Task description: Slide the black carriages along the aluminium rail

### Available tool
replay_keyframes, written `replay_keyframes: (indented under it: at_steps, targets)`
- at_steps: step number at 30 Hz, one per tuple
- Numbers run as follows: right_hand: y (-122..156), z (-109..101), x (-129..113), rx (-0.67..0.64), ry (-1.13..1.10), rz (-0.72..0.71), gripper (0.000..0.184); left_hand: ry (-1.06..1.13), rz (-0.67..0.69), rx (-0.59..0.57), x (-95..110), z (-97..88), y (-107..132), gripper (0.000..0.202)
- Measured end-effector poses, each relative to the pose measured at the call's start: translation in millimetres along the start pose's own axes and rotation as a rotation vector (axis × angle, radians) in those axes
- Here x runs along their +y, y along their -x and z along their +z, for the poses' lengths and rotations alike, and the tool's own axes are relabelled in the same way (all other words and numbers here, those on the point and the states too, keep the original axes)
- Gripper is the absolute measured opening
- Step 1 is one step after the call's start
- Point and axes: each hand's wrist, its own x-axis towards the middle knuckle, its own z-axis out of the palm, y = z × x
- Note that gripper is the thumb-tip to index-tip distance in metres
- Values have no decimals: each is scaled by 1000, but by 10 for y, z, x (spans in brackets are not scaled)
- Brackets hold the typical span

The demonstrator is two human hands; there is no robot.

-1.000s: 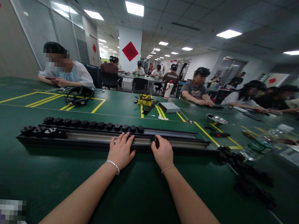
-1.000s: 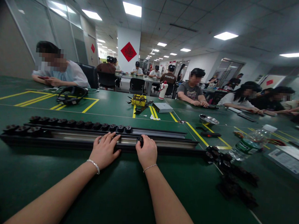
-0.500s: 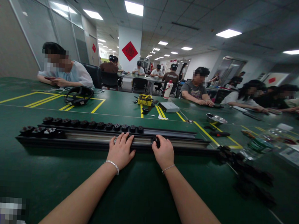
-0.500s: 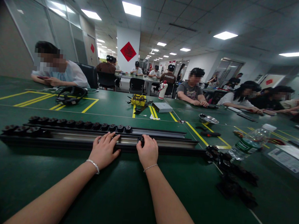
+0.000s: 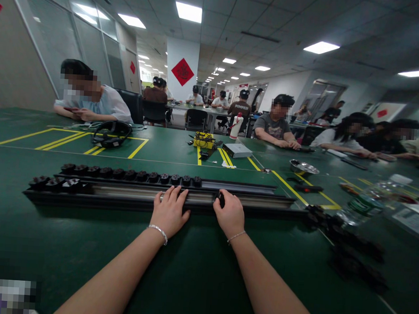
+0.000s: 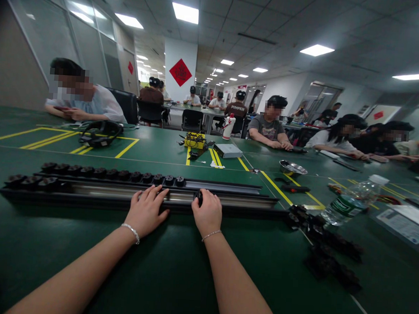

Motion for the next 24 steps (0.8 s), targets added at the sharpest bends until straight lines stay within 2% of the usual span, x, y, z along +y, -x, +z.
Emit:
replay_keyframes:
  at_steps: [24]
  targets:
    - [4, 3, 0, 35, -3, 3, 31, 2, -17, -6, 17, -15, -2, 54]
